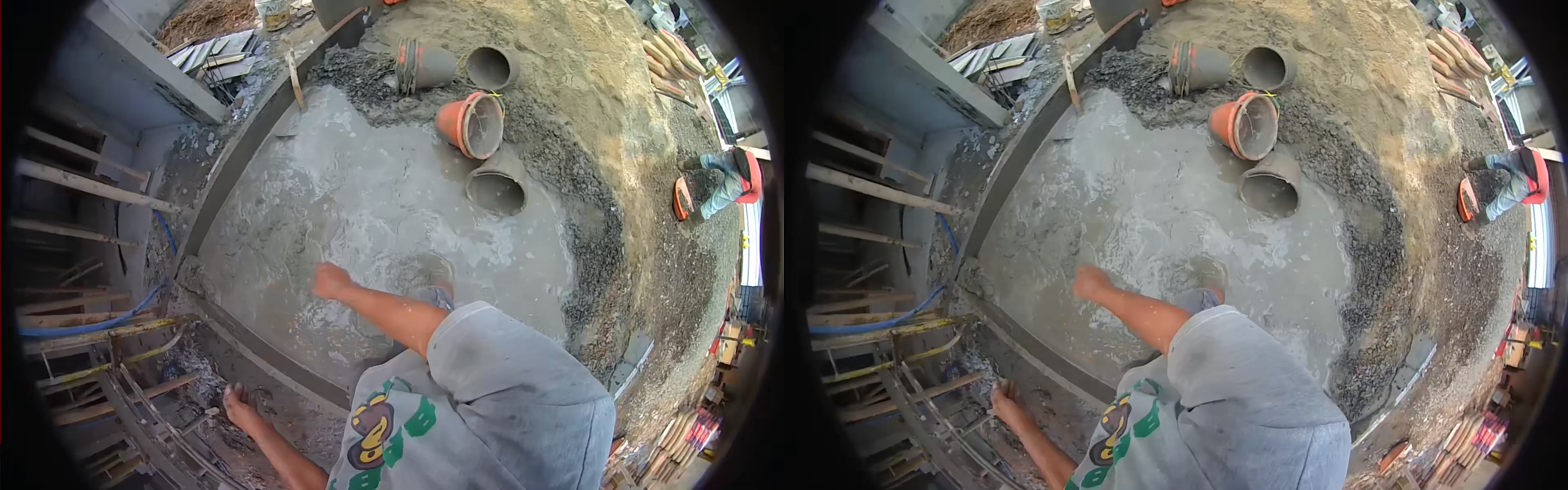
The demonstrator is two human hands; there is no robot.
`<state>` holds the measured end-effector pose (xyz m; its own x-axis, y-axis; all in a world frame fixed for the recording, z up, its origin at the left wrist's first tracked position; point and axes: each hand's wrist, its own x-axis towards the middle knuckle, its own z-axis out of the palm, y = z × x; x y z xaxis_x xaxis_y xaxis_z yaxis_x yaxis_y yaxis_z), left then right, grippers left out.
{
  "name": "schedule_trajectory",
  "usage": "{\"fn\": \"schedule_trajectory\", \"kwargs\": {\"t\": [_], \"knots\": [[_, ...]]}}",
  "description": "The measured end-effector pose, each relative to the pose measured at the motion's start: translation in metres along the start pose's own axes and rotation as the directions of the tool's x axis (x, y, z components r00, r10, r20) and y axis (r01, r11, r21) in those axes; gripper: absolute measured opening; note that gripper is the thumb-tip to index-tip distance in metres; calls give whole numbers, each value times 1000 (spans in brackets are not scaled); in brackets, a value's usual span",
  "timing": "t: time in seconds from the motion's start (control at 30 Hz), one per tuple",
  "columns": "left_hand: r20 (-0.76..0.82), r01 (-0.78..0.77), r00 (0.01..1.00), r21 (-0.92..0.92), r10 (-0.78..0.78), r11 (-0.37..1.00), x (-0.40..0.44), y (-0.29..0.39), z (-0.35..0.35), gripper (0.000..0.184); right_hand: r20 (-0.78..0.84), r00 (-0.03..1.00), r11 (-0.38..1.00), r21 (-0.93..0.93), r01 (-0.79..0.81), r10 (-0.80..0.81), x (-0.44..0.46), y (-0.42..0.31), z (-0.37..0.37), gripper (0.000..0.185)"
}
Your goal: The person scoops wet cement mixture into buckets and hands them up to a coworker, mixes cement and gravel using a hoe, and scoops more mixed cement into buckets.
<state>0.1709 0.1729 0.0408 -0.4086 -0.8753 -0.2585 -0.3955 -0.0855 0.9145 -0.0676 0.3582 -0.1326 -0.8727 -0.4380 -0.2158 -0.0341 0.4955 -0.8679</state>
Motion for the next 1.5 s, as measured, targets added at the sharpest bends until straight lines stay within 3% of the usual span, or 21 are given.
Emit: {"fn": "schedule_trajectory", "kwargs": {"t": [0.03, 0.07, 0.13, 0.2, 0.23, 0.27, 0.33, 0.4, 0.5, 0.57, 0.6, 0.67, 0.73, 0.83, 0.93, 1.03, 1.17, 1.27, 1.33, 1.4, 1.5], "knots": [[85, 54, 994, 161, -68, 985, -9, -27, 66, 40, -256, 905, 933, -28, -358, 340, 14, 141, -39, 46], [276, 57, 952, 272, -135, 961, -20, -57, 122, 37, -312, 786, 826, -10, -564, 533, -5, 224, -99, 45], [505, 14, 800, 523, -323, 852, -49, -102, 237, 30, -450, 634, 670, -102, -736, 629, -61, 331, -221, 44], [726, -102, 514, 581, -457, 807, -67, -132, 346, 32, -581, 558, 549, -217, -808, 592, -105, 394, -329, 42], [787, -177, 452, 541, -421, 822, -65, -157, 398, 33, -710, 263, 437, 69, -897, 654, -117, 436, -366, 39], [834, -241, 398, 497, -382, 834, -64, -180, 440, 33, -761, 194, 392, 85, -916, 619, -128, 477, -403, 37], [796, -109, 434, 510, -421, 853, -80, -157, 529, 33, -764, 211, 441, 107, -891, 610, -118, 501, -465, 42], [811, -2, 374, 486, -450, 874, -89, -157, 591, 33, -575, 527, 591, -90, -802, 626, -93, 528, -497, 63], [805, -97, 270, 568, -528, 817, -91, -208, 639, 39, -250, 670, 542, -426, -725, 699, -48, 558, -480, 85], [810, -181, 287, 570, -511, 802, -106, -229, 643, 47, -448, 547, 395, -391, -831, 708, -18, 551, -450, 88], [817, -178, 243, 568, -523, 804, -116, -236, 638, 52, -539, 452, 239, -420, -876, 710, -6, 552, -433, 65], [807, -119, 190, 585, -560, 803, -125, -224, 626, 67, -536, 601, 293, -552, -781, 593, -16, 566, -407, 27], [872, -334, 313, 473, -377, 815, -133, -242, 609, 79, -532, 596, 244, -587, -772, 602, -14, 529, -384, 28], [763, -276, 478, 601, -436, 750, -116, -231, 596, 87, -515, 574, 301, -520, -800, 637, -8, 455, -363, 41], [789, 198, 247, 527, -562, 827, -77, -175, 590, 87, -373, 637, 436, -495, -752, 675, 3, 402, -320, 61], [872, 448, 96, 393, -480, 803, -78, -192, 575, 83, -241, 721, 634, -352, -689, 649, 48, 368, -251, 66], [868, 536, 272, 222, -415, 815, -16, -206, 543, 60, -177, 867, 809, -313, -497, 465, 148, 292, -155, 56], [716, 369, 588, 178, -377, 912, 66, -191, 494, 51, -83, 956, 853, -436, -287, 280, 227, 245, -79, 54], [535, 562, 706, -25, -464, 827, 126, -229, 464, 52, -68, 996, 840, -536, -83, 55, 274, 222, -23, 52], [347, 534, 844, -463, -410, 707, 180, -286, 444, 51, 42, 999, 788, -615, 37, -15, 316, 192, 32, 58], [267, 500, 852, -668, -450, 550, 235, -365, 410, 51, 148, 985, 698, -696, 171, -94, 335, 188, 119, 76]]}}
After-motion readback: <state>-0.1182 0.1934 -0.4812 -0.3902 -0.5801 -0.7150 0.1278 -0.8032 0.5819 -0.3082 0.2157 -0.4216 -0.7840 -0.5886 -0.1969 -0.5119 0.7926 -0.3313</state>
